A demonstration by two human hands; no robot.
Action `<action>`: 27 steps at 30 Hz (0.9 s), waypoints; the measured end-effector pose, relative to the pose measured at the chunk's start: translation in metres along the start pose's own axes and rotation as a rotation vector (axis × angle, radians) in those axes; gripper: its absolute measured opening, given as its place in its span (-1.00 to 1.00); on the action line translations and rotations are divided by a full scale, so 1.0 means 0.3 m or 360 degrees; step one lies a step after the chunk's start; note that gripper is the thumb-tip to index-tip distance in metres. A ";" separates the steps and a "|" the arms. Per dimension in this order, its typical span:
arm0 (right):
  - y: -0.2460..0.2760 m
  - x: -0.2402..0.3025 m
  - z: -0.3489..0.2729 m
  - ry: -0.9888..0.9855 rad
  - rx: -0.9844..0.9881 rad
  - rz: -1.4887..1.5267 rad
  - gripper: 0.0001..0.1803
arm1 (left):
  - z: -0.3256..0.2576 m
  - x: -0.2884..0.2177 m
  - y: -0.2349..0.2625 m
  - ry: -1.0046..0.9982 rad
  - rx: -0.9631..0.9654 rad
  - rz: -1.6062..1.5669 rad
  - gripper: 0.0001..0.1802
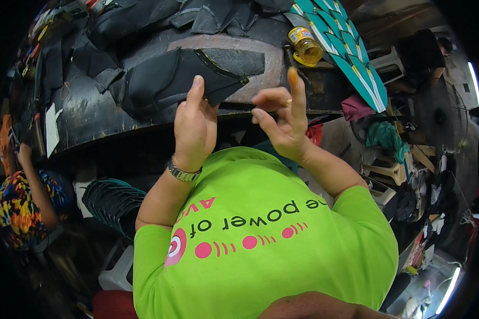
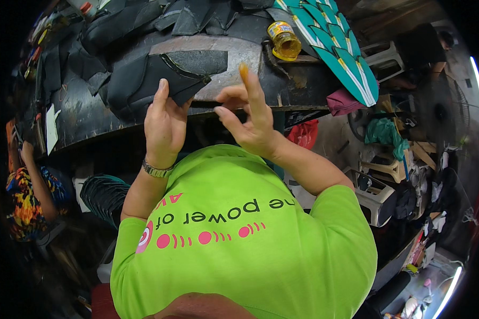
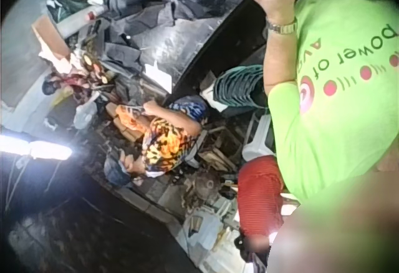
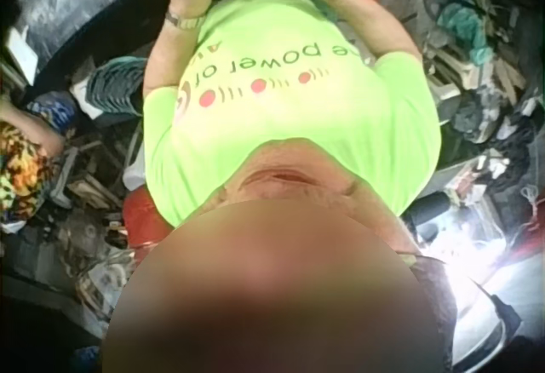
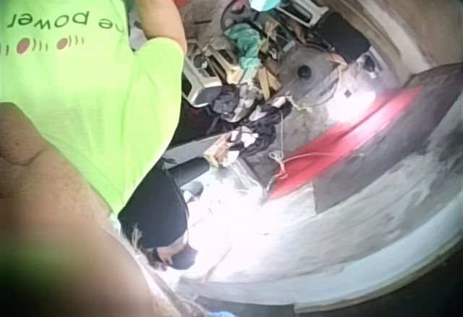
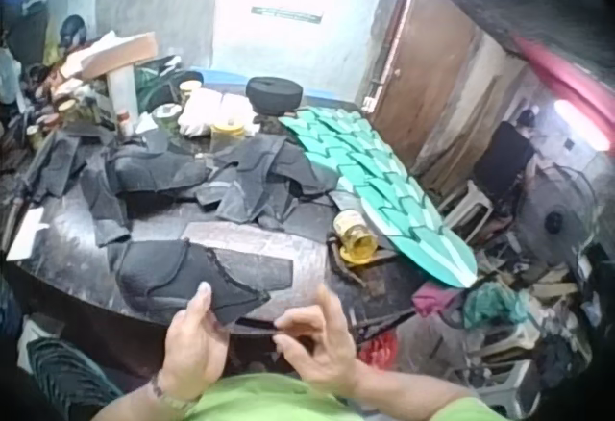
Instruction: The person applies a yellow adhesive from a small jar to the edges of teal and black material pieces. They repeatedly dip a finger into the jar and spread the adhesive along the edges, then place the pieces on a workbench.
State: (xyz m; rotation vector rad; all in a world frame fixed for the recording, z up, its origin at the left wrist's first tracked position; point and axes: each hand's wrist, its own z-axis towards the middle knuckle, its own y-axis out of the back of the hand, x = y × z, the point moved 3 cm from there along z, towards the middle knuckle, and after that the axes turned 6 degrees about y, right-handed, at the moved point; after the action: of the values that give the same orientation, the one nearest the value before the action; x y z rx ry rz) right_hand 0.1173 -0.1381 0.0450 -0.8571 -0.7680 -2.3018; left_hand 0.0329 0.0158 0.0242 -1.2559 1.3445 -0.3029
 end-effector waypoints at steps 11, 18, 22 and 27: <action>-0.051 -0.065 0.169 -0.0538 -0.0422 0.1004 0.10 | -0.108 -0.138 -0.075 0.0266 0.0667 0.1656 -0.62; -0.047 -0.069 0.196 -0.0526 -0.0263 0.1088 0.15 | -0.063 -0.400 -0.178 -0.1582 0.0215 0.2800 -0.71; -0.018 -0.055 0.168 -0.0642 -0.0128 0.1037 0.09 | 0.048 -0.347 -0.123 -0.0343 0.0423 0.2777 -0.61; 0.153 -0.066 0.087 -0.0688 -0.0042 0.0080 -0.32 | 0.072 -0.364 -0.122 0.0201 0.0609 0.2351 -0.69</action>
State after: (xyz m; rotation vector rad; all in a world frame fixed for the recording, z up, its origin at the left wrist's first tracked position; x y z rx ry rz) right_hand 0.1705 -0.1458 0.0619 -1.3954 -0.8822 -2.1090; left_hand 0.0360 0.0979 0.1076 0.2521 1.8500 0.4051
